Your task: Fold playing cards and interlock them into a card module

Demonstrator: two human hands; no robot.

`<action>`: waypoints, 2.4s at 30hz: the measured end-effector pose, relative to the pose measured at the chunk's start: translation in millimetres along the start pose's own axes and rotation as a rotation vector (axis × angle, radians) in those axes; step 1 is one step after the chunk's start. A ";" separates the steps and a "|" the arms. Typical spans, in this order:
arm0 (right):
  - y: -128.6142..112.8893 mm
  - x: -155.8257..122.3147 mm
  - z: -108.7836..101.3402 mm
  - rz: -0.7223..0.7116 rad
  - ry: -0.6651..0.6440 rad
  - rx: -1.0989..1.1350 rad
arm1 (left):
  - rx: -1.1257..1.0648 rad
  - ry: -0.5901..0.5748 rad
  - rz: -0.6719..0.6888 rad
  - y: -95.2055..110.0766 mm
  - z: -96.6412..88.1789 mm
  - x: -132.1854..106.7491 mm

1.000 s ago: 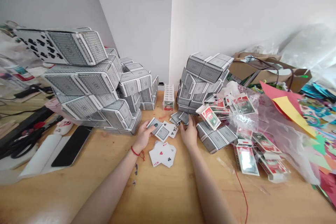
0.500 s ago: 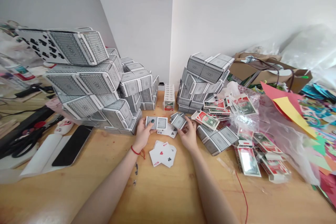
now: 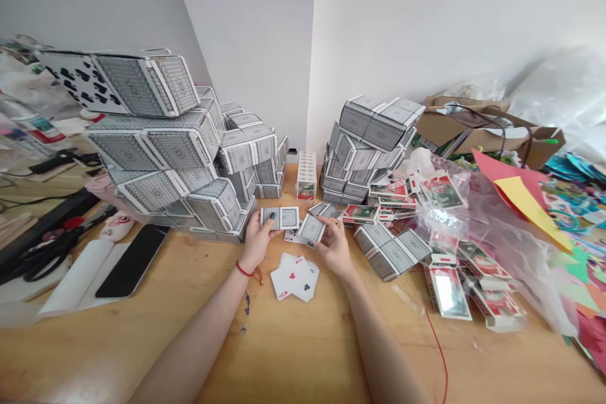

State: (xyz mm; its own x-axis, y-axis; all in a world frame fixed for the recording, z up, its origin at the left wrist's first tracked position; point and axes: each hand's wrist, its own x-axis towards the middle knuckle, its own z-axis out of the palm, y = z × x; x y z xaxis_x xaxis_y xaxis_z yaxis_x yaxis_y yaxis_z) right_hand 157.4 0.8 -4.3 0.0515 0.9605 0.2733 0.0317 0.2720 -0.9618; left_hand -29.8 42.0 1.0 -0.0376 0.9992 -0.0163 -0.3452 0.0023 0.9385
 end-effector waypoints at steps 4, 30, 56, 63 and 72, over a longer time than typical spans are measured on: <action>1.9 -0.3 0.7 0.013 0.017 0.002 | 0.003 -0.026 -0.011 0.7 0.0 -0.1; -11.5 -4.7 8.1 -0.184 -0.066 -0.527 | 0.206 -0.313 -0.079 -1.8 1.2 -3.0; -15.0 -11.4 11.2 -0.038 -0.124 -0.571 | 0.594 -0.347 0.123 5.1 5.2 -11.4; -16.0 -9.7 15.5 -0.102 -0.108 -0.560 | 0.460 -0.344 0.013 7.6 10.0 -14.6; -11.5 -9.3 18.4 -0.114 -0.090 -0.551 | 0.433 -0.326 0.004 2.5 10.3 -15.0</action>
State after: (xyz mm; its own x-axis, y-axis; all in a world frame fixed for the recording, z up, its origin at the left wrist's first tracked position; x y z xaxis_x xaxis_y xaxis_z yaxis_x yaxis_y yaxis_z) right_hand 138.3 -10.2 3.8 -0.0668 0.9347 0.3491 0.5493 0.3265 -0.7692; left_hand -20.5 27.5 7.1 0.2781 0.9600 0.0312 0.0750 -0.0540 0.9957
